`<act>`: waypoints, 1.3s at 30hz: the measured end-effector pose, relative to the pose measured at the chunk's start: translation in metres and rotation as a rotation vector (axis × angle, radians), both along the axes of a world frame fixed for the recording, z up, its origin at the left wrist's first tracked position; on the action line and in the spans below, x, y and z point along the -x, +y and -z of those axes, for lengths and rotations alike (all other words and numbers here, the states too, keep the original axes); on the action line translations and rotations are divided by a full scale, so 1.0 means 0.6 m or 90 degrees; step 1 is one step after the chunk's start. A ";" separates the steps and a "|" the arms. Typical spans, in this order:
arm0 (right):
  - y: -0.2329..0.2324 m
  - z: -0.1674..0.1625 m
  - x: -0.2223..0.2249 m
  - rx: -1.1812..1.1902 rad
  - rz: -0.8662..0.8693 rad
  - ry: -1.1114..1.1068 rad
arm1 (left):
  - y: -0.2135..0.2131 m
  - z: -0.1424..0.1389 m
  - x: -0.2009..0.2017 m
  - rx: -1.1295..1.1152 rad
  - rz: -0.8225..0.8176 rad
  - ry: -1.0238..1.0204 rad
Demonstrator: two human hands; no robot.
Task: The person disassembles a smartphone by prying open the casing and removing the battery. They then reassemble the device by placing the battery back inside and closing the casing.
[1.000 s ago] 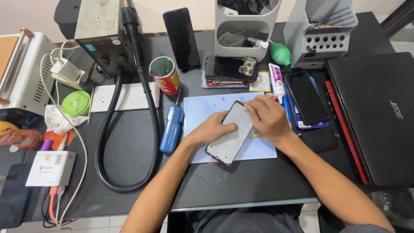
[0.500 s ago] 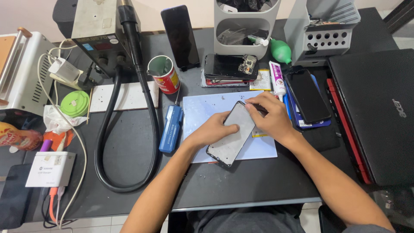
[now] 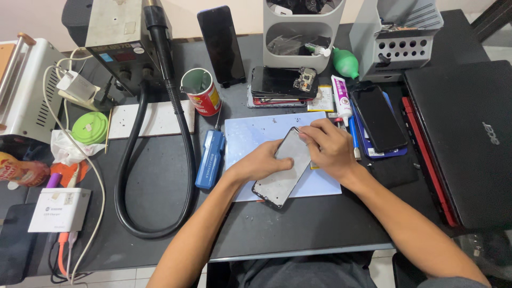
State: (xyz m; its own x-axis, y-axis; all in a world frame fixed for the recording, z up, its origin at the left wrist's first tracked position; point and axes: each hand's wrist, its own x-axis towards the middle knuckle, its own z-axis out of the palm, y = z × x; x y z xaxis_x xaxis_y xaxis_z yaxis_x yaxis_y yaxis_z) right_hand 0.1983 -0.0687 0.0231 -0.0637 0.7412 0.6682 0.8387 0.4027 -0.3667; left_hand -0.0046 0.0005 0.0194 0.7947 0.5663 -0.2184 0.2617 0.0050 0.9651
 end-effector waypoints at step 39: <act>0.000 -0.003 0.009 0.026 0.025 0.104 | -0.003 0.007 -0.009 0.070 -0.076 -0.004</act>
